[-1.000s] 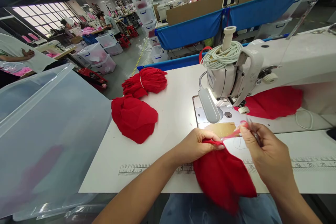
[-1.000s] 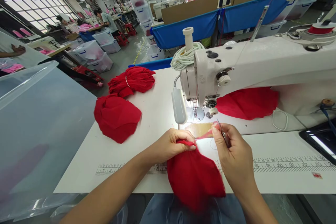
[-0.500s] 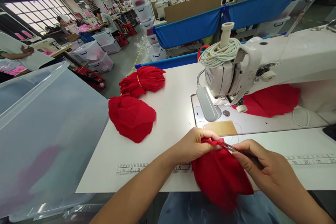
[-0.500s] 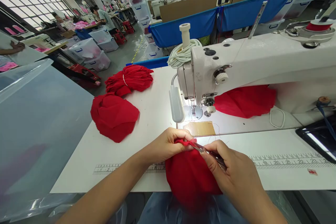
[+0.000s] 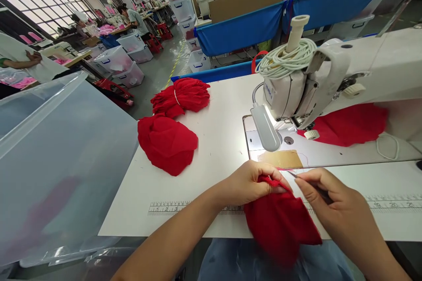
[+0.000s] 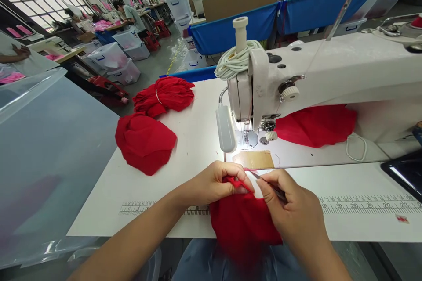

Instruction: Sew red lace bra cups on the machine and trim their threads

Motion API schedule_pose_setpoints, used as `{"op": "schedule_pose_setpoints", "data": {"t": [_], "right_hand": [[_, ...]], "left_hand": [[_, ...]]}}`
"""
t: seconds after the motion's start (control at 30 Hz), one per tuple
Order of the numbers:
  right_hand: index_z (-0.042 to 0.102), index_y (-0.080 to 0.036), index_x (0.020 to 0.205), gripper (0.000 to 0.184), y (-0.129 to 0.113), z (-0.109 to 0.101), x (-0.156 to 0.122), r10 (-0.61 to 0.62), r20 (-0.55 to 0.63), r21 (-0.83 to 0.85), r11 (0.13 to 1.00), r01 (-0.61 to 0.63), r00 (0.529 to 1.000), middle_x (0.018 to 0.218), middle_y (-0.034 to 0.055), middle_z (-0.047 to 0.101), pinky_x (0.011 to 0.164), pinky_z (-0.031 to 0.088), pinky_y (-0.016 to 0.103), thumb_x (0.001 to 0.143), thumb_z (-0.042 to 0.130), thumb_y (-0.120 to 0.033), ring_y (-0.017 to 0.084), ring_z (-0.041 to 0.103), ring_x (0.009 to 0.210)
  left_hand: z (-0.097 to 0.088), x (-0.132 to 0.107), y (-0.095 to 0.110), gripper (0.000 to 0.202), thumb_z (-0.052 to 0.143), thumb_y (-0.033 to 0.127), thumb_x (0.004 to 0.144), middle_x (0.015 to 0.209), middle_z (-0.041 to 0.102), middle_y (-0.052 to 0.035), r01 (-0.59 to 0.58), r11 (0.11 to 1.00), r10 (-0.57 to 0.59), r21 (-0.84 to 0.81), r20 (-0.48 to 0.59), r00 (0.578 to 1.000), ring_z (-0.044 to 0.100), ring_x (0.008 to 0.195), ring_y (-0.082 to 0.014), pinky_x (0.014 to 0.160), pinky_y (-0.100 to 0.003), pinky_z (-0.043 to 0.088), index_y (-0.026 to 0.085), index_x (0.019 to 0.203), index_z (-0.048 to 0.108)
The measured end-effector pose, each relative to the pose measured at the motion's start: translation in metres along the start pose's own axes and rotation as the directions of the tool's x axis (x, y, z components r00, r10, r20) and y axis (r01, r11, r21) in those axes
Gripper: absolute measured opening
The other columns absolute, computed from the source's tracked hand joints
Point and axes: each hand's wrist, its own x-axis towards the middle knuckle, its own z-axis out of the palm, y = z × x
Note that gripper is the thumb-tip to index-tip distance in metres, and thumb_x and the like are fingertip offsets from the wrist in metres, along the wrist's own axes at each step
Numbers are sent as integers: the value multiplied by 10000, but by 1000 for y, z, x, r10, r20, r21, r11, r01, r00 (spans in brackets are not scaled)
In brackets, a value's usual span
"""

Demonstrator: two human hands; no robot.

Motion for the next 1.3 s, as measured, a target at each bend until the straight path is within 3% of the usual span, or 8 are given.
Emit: {"op": "schedule_pose_setpoints", "data": {"t": [0.17,0.27,0.4,0.57,0.77,0.97,1.1,1.3], "right_hand": [[628,-271,971,316,6,-6,8,153,-120,87,986,-144,981,815,1,716,593,511,274,855,585,-562,199,679,706],[667,-279,1021,229,9,-5,15,-88,-55,70,993,92,995,1022,33,727,673,549,270,888,585,-446,212,705,901],[697,-273,1116,285,7,6,19,-386,151,162,918,363,910,1185,46,720,893,553,302,946,470,-298,208,672,1106],[674,-251,838,319,7,0,18,-213,309,135,974,179,927,767,7,732,608,555,251,967,426,-405,176,705,711],[593,-255,729,296,31,-30,21,-167,-22,-225,961,158,986,639,-13,670,470,422,252,909,479,-460,160,609,533],[585,-238,700,288,32,-13,27,-117,-229,-272,961,52,966,592,14,614,492,369,289,868,480,-447,165,534,516],[605,-243,720,290,23,-17,18,66,-245,142,989,-31,967,622,10,577,531,415,296,844,588,-505,167,529,562],[515,-221,622,356,8,-24,4,114,209,775,586,-236,971,589,-5,494,396,374,247,822,685,-462,111,432,459]], "left_hand": [[-4,-1,3,189,587,160,854,1068,723,-83,39,994,-36,102,-30,999,622,1052,-196,953,-297,456,146,976,731],[-6,-1,1,249,566,178,885,1074,721,-80,47,979,-56,198,41,998,630,1004,-185,911,-281,457,138,1079,717],[-8,-1,-3,234,575,192,881,954,724,-53,84,961,-117,265,111,987,627,857,-166,787,-257,466,151,1052,729],[-9,-1,0,216,564,178,873,965,731,-50,104,970,-108,218,7,994,627,926,-180,823,-255,462,154,988,746],[-13,0,6,191,581,172,848,918,741,-56,125,974,-126,188,-7,992,638,891,-165,797,-233,466,131,905,759],[-14,-2,6,154,625,207,825,872,743,-53,113,990,-118,89,54,992,643,844,-166,770,-246,476,144,847,764],[-14,-1,7,142,645,223,819,882,734,-47,111,992,-107,57,-58,993,628,846,-156,774,-238,469,145,862,756],[-8,-2,7,169,629,269,840,841,723,-44,80,990,-80,117,-7,997,609,805,-157,744,-239,462,136,825,733]]}}
